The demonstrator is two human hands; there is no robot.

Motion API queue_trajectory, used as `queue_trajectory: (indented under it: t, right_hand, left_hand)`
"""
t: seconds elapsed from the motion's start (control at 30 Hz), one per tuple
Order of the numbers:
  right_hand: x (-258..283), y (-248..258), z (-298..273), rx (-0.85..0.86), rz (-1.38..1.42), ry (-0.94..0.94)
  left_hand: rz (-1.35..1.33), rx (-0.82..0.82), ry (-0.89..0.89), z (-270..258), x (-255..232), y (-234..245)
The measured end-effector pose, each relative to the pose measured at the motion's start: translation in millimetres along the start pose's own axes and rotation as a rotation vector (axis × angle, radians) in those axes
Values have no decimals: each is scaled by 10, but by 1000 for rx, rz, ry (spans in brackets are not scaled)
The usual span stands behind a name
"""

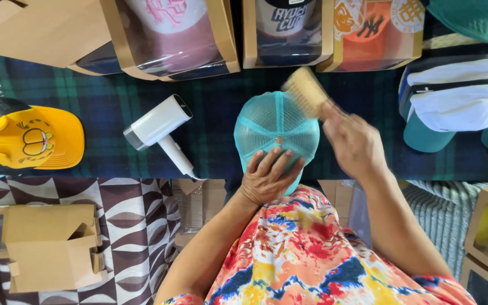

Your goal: Cleaning a light blue mesh cap by brushing it thoroughly with a wooden brush.

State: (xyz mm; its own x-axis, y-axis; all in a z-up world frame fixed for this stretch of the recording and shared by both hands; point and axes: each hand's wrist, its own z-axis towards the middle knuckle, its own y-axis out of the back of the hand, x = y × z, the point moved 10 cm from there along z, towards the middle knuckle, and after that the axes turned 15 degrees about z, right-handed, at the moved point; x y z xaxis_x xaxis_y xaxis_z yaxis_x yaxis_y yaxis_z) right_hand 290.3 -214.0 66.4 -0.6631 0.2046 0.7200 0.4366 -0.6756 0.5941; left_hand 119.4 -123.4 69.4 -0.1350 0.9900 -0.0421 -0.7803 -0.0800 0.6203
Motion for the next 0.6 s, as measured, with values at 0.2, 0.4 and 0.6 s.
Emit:
queue_trajectory:
  t: [0.2, 0.4, 0.6]
  right_hand:
    - [-88, -166, -60, 49, 178, -96]
    - [-823, -105, -346, 125, -145, -304]
    - [700, -81, 18, 249, -127, -51]
  left_hand:
    - [11, 6, 5, -261, -48, -166]
    - [3, -15, -14, -272, -43, -159]
    - [-18, 12, -1, -37, 44, 1]
